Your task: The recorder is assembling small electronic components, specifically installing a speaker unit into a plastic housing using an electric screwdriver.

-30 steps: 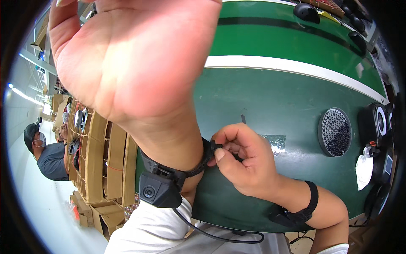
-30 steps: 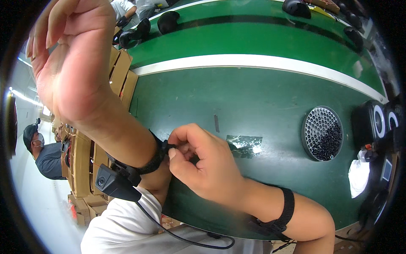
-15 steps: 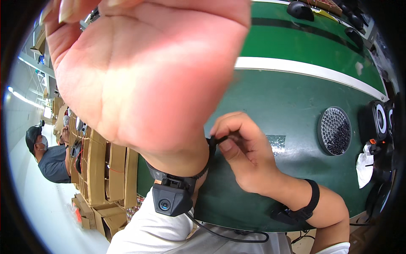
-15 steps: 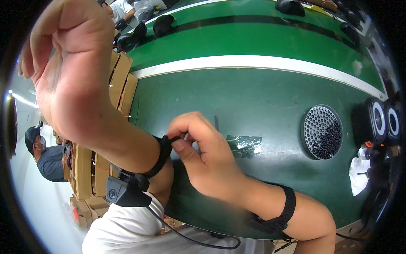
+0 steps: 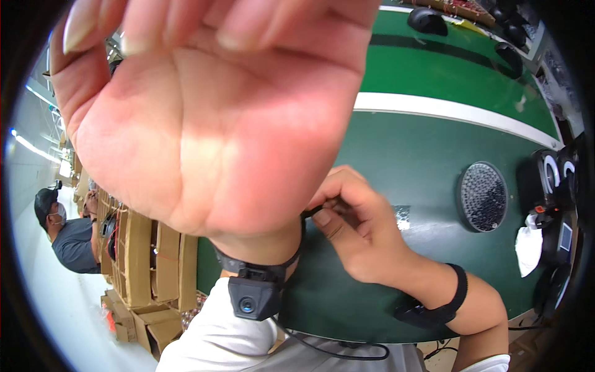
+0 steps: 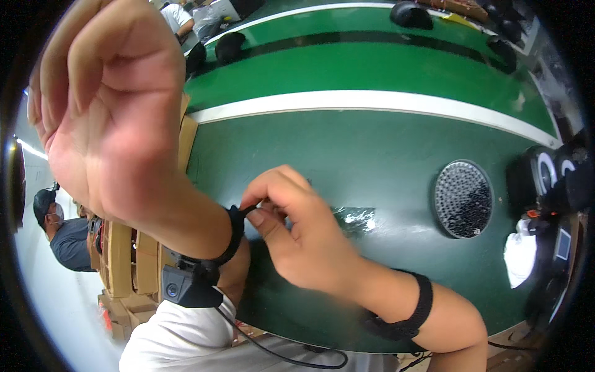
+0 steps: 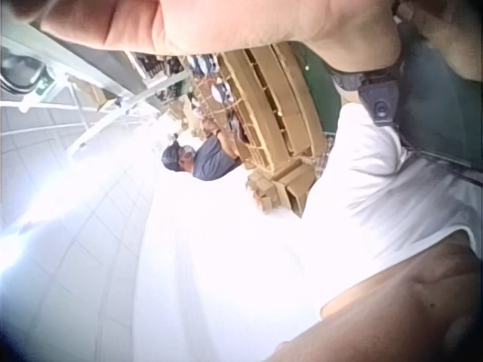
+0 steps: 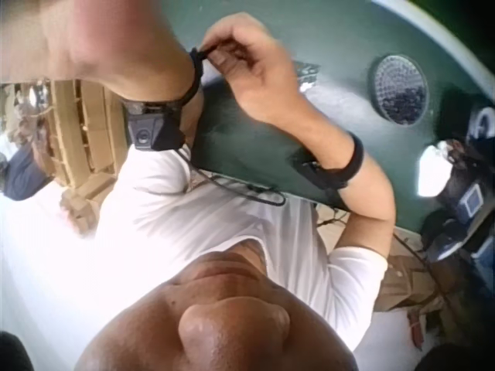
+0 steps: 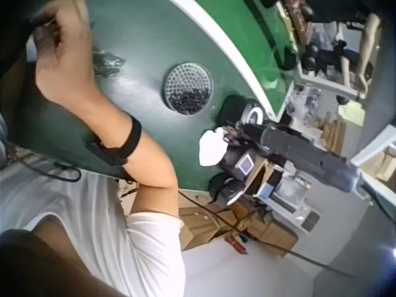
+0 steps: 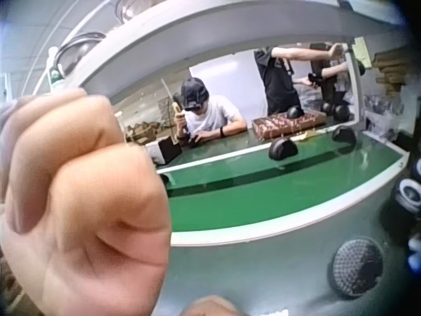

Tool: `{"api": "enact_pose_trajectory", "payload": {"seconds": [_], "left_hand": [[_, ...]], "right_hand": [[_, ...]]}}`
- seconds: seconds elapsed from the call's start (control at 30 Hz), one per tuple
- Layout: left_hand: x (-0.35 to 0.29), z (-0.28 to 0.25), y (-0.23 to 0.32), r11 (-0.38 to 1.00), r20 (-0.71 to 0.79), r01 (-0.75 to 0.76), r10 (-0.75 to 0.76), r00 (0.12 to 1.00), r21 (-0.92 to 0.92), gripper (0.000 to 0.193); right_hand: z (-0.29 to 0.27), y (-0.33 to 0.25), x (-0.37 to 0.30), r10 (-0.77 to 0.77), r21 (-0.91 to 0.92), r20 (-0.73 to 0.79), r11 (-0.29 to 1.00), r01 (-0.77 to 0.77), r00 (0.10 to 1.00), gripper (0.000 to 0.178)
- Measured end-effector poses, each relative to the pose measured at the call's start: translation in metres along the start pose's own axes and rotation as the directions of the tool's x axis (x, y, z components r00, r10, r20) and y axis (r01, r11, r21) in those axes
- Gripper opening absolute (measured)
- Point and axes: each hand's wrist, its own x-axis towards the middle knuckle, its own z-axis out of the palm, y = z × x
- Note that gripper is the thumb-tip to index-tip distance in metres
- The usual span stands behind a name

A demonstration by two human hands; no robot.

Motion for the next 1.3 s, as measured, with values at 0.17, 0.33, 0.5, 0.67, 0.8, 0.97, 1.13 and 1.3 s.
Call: {"api": "enact_pose_trajectory", "payload": {"seconds": [0.17,0.33,0.5,0.67,0.8,0.97,1.13,1.3], "left_hand": [[-0.003,0.016,-0.025,0.993,-0.039,-0.101,0.099,0.994,-0.067,0.027],[-0.007,0.015,-0.026,0.987,-0.028,-0.161,0.161,0.987,0.007,0.018],[-0.009,0.014,-0.019,0.975,-0.003,-0.186,0.187,0.982,-0.123,0.018],[-0.011,0.026,-0.016,0.965,-0.084,-0.105,0.087,0.993,-0.239,0.028],[-0.016,0.030,0.000,0.908,-0.134,-0.059,0.003,0.991,-0.415,0.025],[-0.017,0.026,0.000,0.812,-0.115,0.026,-0.114,0.987,-0.583,0.022],[-0.016,0.014,-0.032,0.865,-0.113,0.117,-0.196,0.974,-0.489,0.017],[-0.014,0.024,-0.056,0.882,-0.162,0.073,-0.166,0.973,-0.466,0.016]], "right_hand": [[0.011,-0.008,0.000,0.102,0.145,0.146,0.982,-0.124,0.984,0.016],[0.006,-0.009,-0.001,0.120,0.130,0.137,0.982,-0.138,0.983,0.015],[0.004,-0.006,0.001,0.249,0.119,0.248,0.951,-0.285,0.936,0.016],[0.003,0.001,0.002,0.129,0.329,0.279,0.918,-0.221,0.952,0.013],[-0.005,-0.008,0.005,0.187,0.326,0.404,0.885,-0.332,0.895,0.013],[-0.005,-0.004,0.019,0.269,0.395,0.562,0.743,-0.540,0.782,0.011],[0.004,0.016,0.017,0.190,0.456,0.418,0.802,-0.386,0.888,0.020],[0.006,-0.006,0.034,0.247,0.530,0.494,0.674,-0.514,0.834,0.032]]}}
